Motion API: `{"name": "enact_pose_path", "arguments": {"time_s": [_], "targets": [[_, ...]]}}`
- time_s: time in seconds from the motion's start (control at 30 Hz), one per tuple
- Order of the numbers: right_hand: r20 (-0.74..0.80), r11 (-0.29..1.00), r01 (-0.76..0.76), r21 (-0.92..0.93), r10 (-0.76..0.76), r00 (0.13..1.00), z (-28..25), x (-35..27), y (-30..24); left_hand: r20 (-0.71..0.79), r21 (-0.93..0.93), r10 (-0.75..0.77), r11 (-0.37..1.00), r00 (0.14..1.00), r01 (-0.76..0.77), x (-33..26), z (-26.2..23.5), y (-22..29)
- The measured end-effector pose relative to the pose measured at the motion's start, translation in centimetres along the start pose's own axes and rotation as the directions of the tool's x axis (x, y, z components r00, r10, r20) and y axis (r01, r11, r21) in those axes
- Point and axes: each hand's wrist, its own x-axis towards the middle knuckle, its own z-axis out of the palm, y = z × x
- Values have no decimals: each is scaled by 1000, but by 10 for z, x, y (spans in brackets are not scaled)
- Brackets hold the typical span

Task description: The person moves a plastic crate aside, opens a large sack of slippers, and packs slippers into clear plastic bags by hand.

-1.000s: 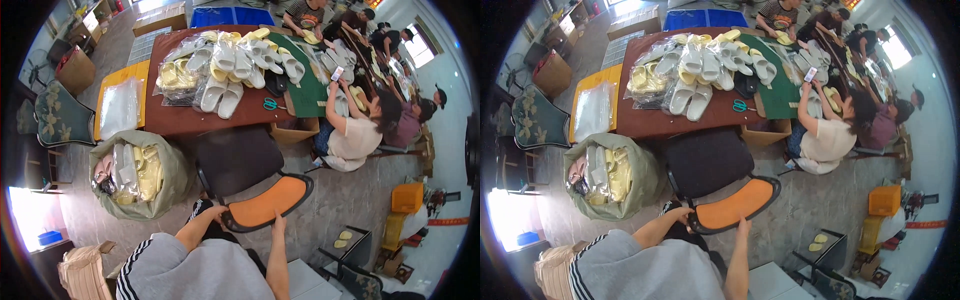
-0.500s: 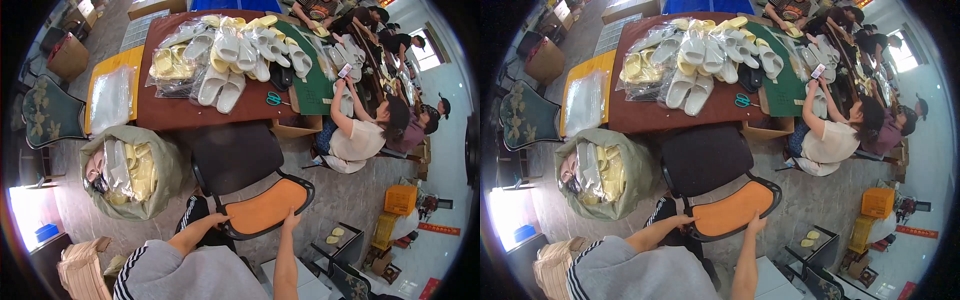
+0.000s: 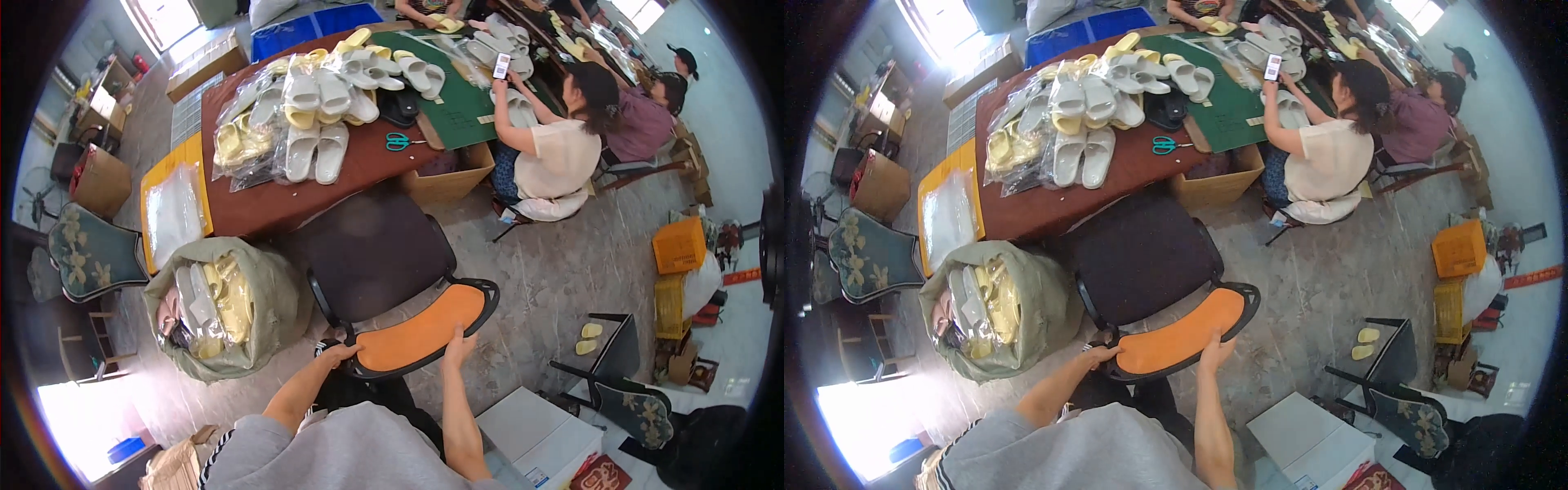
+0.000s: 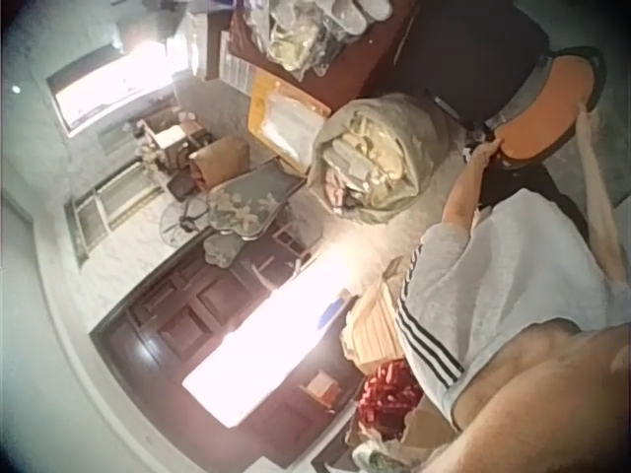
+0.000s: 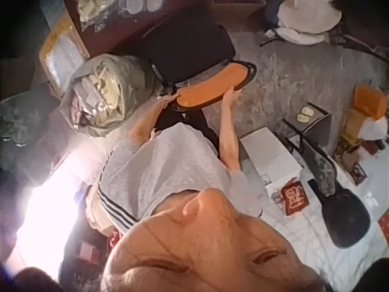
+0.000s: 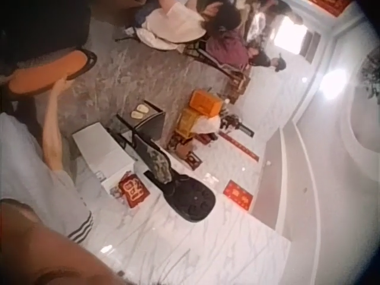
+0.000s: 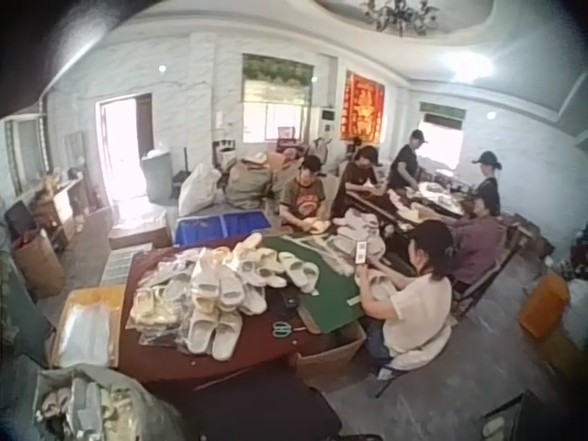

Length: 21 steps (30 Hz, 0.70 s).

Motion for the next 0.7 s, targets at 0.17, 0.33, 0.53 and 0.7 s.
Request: {"name": "enact_pose_path", "arguments": {"time_s": [0.17, 0.33, 0.53, 0.7], "targets": [[-54, 991, 73, 109, -68, 996, -41, -5, 8, -66, 46, 54, 998, 996, -51, 4, 29, -6], [-139, 998, 52, 20, -48, 989, -62, 24, 12, -121, 51, 134, 990, 984, -129, 74, 56, -5], [-115, 986, 144, -80, -153, 982, -75, 80, -2, -215, 23, 301, 953, 929, -303, 84, 89, 45], [-70, 985, 84, -149, -95, 993, -90, 123, -11, -183, 128, 214, 973, 960, -192, 83, 98, 102]]}}
